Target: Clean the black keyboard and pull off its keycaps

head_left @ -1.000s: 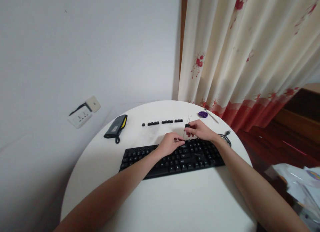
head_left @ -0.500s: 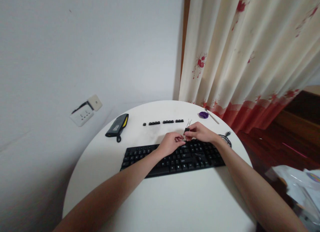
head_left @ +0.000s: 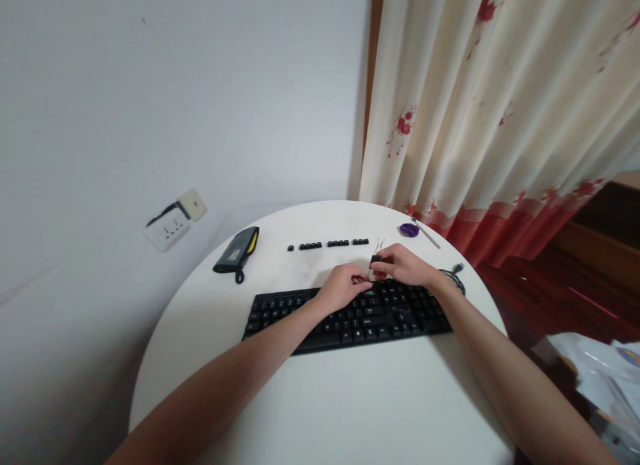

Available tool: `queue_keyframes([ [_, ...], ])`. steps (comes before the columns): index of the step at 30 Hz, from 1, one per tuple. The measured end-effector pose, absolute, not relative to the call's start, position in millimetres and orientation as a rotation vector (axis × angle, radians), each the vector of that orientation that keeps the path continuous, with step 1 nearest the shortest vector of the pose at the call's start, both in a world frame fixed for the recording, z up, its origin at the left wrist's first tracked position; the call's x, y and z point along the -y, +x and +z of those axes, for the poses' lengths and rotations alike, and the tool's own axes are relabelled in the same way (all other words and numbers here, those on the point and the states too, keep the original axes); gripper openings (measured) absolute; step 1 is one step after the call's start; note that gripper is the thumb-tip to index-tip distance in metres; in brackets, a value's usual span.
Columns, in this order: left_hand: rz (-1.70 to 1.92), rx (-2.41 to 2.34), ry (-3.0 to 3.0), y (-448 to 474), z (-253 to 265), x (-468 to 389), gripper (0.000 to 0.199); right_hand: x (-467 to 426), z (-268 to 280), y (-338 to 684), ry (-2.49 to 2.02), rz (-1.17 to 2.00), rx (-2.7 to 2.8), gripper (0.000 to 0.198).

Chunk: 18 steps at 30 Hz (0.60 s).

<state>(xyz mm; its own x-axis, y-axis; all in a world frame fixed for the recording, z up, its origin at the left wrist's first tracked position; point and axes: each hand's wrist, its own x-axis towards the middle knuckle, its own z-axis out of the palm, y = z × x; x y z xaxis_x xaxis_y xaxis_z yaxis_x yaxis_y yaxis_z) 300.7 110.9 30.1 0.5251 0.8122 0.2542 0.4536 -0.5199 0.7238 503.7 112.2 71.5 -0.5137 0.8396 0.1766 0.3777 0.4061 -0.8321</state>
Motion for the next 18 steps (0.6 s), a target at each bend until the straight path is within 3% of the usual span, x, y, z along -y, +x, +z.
queue_keyframes([
  [18, 0.789, -1.018, 2.177, 300.2, 25.4, -112.7, 0.010, -115.5, 70.6, 506.4, -1.075, 1.083, 2.091, 0.033],
])
